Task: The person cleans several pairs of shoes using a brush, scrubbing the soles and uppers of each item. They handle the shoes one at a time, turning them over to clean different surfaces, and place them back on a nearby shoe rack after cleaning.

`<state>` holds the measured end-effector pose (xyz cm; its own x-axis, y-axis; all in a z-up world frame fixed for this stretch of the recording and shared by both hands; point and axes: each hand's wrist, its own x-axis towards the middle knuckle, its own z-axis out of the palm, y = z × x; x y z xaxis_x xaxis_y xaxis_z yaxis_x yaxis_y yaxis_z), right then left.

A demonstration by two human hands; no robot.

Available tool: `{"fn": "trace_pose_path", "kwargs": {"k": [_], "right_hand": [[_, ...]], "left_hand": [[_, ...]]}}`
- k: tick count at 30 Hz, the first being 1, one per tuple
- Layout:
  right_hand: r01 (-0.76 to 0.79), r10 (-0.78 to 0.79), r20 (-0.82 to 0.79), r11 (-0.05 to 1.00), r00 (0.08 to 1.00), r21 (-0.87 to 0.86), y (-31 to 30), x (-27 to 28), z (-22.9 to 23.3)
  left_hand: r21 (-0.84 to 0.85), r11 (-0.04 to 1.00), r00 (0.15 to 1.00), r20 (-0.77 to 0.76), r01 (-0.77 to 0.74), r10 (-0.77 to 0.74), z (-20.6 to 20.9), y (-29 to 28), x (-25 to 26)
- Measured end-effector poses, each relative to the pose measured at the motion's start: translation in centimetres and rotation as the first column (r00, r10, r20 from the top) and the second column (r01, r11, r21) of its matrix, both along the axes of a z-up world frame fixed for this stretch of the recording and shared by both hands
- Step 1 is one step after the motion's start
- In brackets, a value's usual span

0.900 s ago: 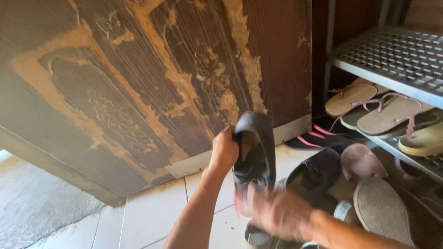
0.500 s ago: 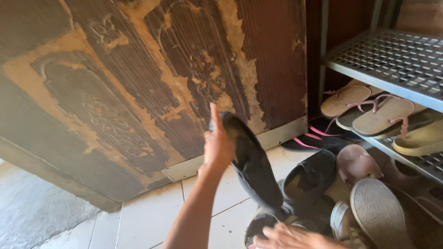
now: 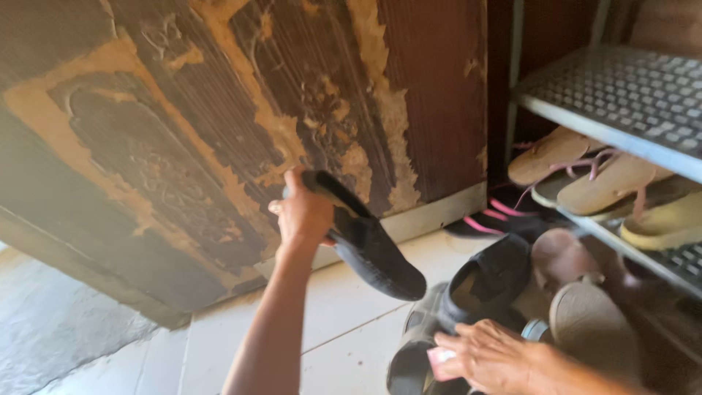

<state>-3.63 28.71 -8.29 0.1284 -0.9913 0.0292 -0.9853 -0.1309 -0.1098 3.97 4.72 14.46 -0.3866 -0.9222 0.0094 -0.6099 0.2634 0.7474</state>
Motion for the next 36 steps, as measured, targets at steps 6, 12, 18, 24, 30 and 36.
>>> {"fn": "trace_pose_path", "kwargs": {"k": [6,12,18,24,30,36], "right_hand": [[0.467,-0.483,0.386,0.873,0.786,0.142,-0.3,-2.6,2.8],[0.757,0.055,0.826,0.437,-0.561,0.485,0.2,-3.8,5.0],[0.651,0.519,0.394,0.594,-0.759,0.472,-1.2,-4.9,8.2],[0.552,0.444,0.348,0.763,-0.825,0.336,0.2,-4.2,10.3],[0.242,0.198,0.492,0.970,-0.848,0.026,1.6,-4.3,7.6],[0.344,0.151,0.661,0.923,-0.735,0.171,1.3,-2.5,5.7]], "left_hand": [[-0.041,0.995,0.993,-0.075,0.093,-0.096,1.7,0.9,0.0],[-0.646,0.761,0.659,-0.602,-0.068,-0.452,0.8,2.3,-0.1],[-0.433,0.895,0.336,-0.831,0.111,-0.444,-0.5,3.6,-1.7],[0.377,0.728,0.334,-0.918,0.573,0.213,-5.8,4.8,-1.5],[0.140,0.590,0.178,-0.984,0.795,-0.007,-8.0,1.6,-0.1],[0.133,0.556,0.239,-0.963,0.820,-0.122,-8.8,1.4,0.0]]}}
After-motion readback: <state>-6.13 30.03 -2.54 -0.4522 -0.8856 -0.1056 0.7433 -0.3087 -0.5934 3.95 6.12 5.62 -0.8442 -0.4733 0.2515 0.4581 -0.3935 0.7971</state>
